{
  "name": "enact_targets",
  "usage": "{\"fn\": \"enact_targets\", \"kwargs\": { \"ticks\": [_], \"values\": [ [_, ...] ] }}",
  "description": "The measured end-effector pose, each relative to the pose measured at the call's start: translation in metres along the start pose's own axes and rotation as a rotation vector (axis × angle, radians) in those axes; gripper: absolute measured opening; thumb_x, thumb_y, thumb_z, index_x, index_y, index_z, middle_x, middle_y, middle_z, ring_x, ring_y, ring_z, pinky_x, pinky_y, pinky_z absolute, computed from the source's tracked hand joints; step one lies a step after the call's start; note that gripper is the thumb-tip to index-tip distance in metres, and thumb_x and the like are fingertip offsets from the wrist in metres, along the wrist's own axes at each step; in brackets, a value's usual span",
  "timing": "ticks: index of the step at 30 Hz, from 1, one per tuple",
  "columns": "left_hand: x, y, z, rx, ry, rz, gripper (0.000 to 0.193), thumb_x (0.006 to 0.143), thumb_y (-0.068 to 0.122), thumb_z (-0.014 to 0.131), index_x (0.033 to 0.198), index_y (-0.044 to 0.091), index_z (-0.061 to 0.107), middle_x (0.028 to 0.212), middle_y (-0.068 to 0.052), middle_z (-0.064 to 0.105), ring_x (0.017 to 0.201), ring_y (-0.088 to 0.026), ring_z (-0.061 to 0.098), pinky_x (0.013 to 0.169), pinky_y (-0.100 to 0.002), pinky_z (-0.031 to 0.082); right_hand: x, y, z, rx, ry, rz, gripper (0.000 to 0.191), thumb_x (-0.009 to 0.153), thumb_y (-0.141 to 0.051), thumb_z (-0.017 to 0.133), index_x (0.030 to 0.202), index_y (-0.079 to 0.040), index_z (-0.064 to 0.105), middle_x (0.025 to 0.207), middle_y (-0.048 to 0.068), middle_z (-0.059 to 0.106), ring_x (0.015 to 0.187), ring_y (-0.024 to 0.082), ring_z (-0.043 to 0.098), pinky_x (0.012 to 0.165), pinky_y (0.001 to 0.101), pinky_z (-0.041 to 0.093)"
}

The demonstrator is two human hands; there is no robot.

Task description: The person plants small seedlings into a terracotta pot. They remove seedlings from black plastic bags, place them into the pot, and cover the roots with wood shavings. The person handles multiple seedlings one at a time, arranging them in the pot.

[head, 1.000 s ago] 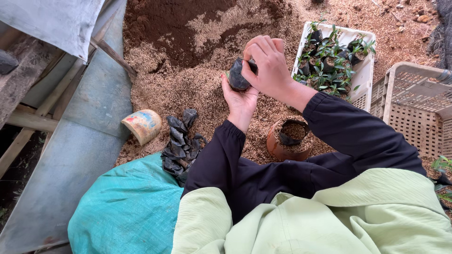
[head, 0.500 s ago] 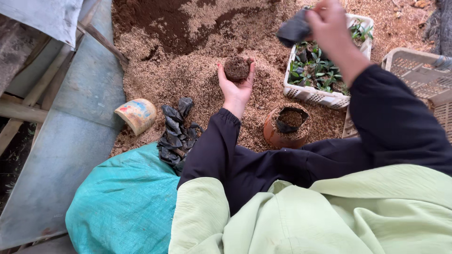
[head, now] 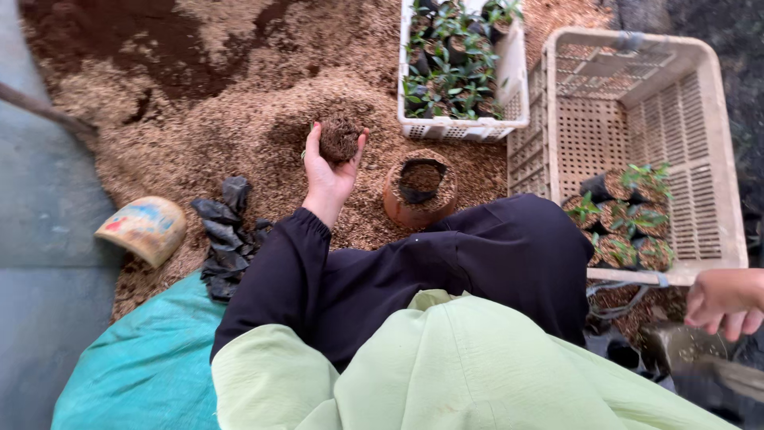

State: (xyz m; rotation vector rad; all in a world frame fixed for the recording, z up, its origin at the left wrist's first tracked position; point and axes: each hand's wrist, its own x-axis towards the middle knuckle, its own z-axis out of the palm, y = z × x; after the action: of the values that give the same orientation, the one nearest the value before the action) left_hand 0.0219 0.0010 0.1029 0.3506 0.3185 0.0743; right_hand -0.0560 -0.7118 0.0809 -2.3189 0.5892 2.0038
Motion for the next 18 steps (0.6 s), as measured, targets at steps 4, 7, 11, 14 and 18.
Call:
{"fn": "enact_targets", "kwargs": {
  "ticks": [4,7,11,14,18],
  "values": [
    [-0.009,-0.021,0.006,0.124,0.059,-0.09,0.048,0.097,0.037,0.062,0.131,0.007,0.047,0.126,-0.023,0.062,0.11,-0.043,0.069,0.085,-0.041,0.065,-0.013,-0.017,-0.01,-0.309,0.466,-0.058,0.042,0.099,-0.053,0.062,0.129,-0.026,0.074,0.091,0.01,0.082,0.076,0.018,0.072,0.067,0.0311,0.069],
    [-0.011,-0.042,0.009,0.18,0.059,-0.137,0.048,0.099,0.037,0.06,0.131,0.006,0.047,0.123,-0.022,0.062,0.11,-0.041,0.069,0.083,-0.04,0.062,-0.051,-0.099,-0.044,-0.423,0.811,-0.416,0.045,0.093,-0.051,0.064,0.119,-0.016,0.076,0.104,0.008,0.082,0.092,0.025,0.079,0.088,0.0399,0.064],
    [-0.006,-0.067,0.005,0.232,0.073,-0.213,0.043,0.099,0.037,0.058,0.129,0.006,0.049,0.121,-0.022,0.063,0.109,-0.039,0.069,0.083,-0.041,0.062,-0.101,-0.263,-0.059,-0.114,0.751,-1.203,0.032,0.095,-0.032,0.063,0.118,-0.013,0.073,0.108,0.005,0.078,0.095,0.019,0.075,0.086,0.0365,0.059],
    [-0.003,-0.08,-0.005,0.27,0.09,-0.239,0.038,0.099,0.035,0.06,0.124,0.007,0.051,0.119,-0.02,0.064,0.108,-0.036,0.069,0.084,-0.044,0.065,-0.118,-0.373,-0.056,-0.162,0.484,-1.39,0.028,0.096,-0.024,0.064,0.119,-0.011,0.072,0.109,0.005,0.079,0.103,0.017,0.074,0.094,0.0347,0.056],
    [0.004,-0.084,-0.012,0.225,0.112,-0.266,0.036,0.097,0.034,0.062,0.124,0.011,0.054,0.117,-0.017,0.066,0.105,-0.034,0.068,0.083,-0.047,0.065,-0.097,-0.457,-0.046,-0.242,0.395,-1.377,0.032,0.09,-0.004,0.056,0.117,-0.007,0.072,0.109,0.008,0.08,0.103,0.02,0.079,0.093,0.035,0.061]
  ]
}}
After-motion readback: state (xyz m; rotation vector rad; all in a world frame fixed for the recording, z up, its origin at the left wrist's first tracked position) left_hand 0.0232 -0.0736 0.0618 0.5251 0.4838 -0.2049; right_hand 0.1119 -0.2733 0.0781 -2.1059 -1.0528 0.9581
